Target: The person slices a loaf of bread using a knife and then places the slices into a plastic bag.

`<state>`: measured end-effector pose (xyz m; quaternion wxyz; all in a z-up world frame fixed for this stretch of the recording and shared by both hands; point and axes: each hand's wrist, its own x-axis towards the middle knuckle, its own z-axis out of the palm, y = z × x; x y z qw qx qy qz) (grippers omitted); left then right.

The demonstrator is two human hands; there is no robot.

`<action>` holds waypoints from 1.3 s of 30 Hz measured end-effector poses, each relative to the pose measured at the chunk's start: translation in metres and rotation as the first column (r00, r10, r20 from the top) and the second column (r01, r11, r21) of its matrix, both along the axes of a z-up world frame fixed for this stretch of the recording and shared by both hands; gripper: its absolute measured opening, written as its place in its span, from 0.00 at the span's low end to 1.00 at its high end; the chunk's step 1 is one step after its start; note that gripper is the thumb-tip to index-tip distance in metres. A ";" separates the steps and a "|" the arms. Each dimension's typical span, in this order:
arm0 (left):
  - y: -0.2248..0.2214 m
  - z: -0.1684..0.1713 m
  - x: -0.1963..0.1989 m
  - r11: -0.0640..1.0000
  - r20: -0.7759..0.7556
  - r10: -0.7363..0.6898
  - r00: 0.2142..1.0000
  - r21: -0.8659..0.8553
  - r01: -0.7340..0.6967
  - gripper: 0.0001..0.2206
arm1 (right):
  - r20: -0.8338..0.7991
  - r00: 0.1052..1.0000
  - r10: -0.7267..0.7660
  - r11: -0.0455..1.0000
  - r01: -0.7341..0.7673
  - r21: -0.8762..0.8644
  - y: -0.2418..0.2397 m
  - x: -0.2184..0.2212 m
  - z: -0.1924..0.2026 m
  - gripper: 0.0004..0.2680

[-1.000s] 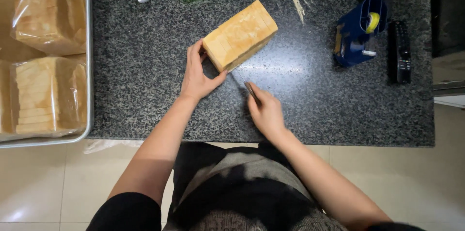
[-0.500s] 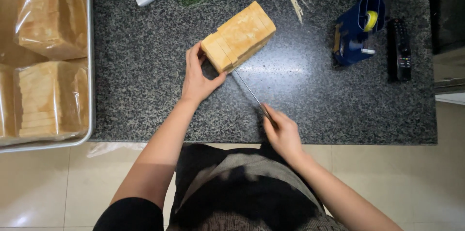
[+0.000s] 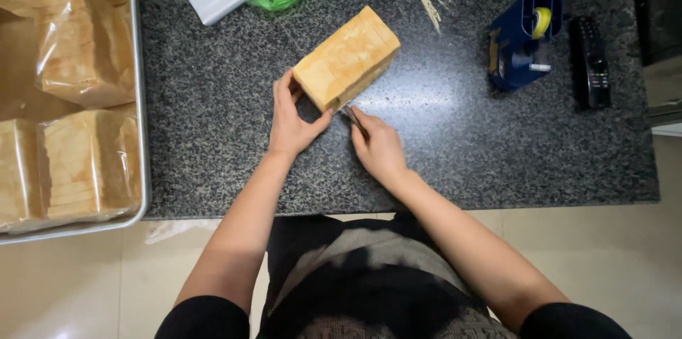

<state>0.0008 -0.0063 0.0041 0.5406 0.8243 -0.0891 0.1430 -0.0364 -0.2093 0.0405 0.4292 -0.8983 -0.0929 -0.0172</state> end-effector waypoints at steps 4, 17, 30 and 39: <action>0.000 -0.001 -0.002 1.000 -0.038 0.009 0.999 0.019 -0.009 0.47 | 0.052 0.999 0.001 1.000 -0.002 0.005 -0.020 -0.028 0.004 0.13; -0.013 0.079 0.013 0.865 0.098 0.026 0.995 0.496 -0.072 0.57 | 0.136 0.990 0.025 0.992 -0.008 -0.125 -0.087 -0.098 0.020 0.11; -0.006 0.080 0.013 0.901 0.066 0.063 0.996 0.426 -0.085 0.59 | 0.144 0.988 0.047 0.993 -0.031 -0.110 -0.082 -0.083 0.014 0.11; -0.002 0.001 -0.019 0.988 -0.013 0.070 0.997 0.137 -0.068 0.48 | 0.226 0.972 0.059 0.998 -0.051 -0.039 -0.016 -0.015 0.000 0.12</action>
